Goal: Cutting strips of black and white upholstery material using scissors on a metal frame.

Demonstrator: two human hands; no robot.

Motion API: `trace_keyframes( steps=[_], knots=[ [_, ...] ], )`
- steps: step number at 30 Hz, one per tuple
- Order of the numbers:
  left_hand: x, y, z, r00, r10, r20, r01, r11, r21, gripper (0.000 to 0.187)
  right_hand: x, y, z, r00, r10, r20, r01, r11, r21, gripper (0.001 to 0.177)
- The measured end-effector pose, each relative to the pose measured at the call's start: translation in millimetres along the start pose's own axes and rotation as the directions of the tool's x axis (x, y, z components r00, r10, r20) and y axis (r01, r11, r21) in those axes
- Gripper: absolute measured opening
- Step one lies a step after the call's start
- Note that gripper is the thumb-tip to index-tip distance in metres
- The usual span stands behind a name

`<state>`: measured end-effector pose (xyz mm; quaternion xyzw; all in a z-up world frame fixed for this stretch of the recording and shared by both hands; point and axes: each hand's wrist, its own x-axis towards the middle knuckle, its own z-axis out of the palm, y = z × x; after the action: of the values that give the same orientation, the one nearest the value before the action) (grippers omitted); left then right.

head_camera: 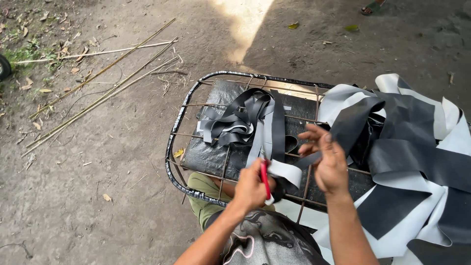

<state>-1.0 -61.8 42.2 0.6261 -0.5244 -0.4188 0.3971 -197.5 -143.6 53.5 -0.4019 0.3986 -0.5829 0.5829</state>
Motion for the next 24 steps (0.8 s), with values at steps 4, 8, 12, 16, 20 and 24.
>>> trace_keyframes(
  steps=[4, 8, 12, 16, 20, 24],
  knots=[
    [17, 68, -39, 0.980, 0.082, -0.183, -0.095, 0.993, -0.063, 0.025, 9, -36, -24, 0.998, -0.054, -0.040, 0.055, 0.998, 0.030, 0.051],
    [46, 113, -69, 0.820, 0.387, -0.421, -0.400, 0.914, 0.062, 0.019, 7, -55, -36, 0.992, -0.126, -0.009, 0.126, 0.992, 0.004, 0.055],
    [57, 116, -79, 0.898, 0.298, -0.323, -0.213, 0.938, 0.274, 0.045, 9, -54, -42, 0.992, -0.108, 0.068, 0.103, 0.993, 0.062, 0.056],
    [41, 52, -35, 0.956, 0.153, -0.250, -0.112, 0.979, 0.171, 0.043, 8, -46, -43, 0.991, -0.095, 0.090, 0.086, 0.992, 0.096, 0.059],
    [4, 44, 8, 0.993, 0.060, 0.099, -0.043, 0.986, -0.161, 0.063, -4, -50, -16, 0.981, 0.037, 0.189, -0.067, 0.986, 0.151, 0.057],
    [-23, 50, 26, 0.941, -0.122, 0.316, 0.175, 0.974, -0.145, 0.035, -12, -42, 6, 0.972, 0.107, 0.207, -0.140, 0.979, 0.148, 0.053]
  ],
)
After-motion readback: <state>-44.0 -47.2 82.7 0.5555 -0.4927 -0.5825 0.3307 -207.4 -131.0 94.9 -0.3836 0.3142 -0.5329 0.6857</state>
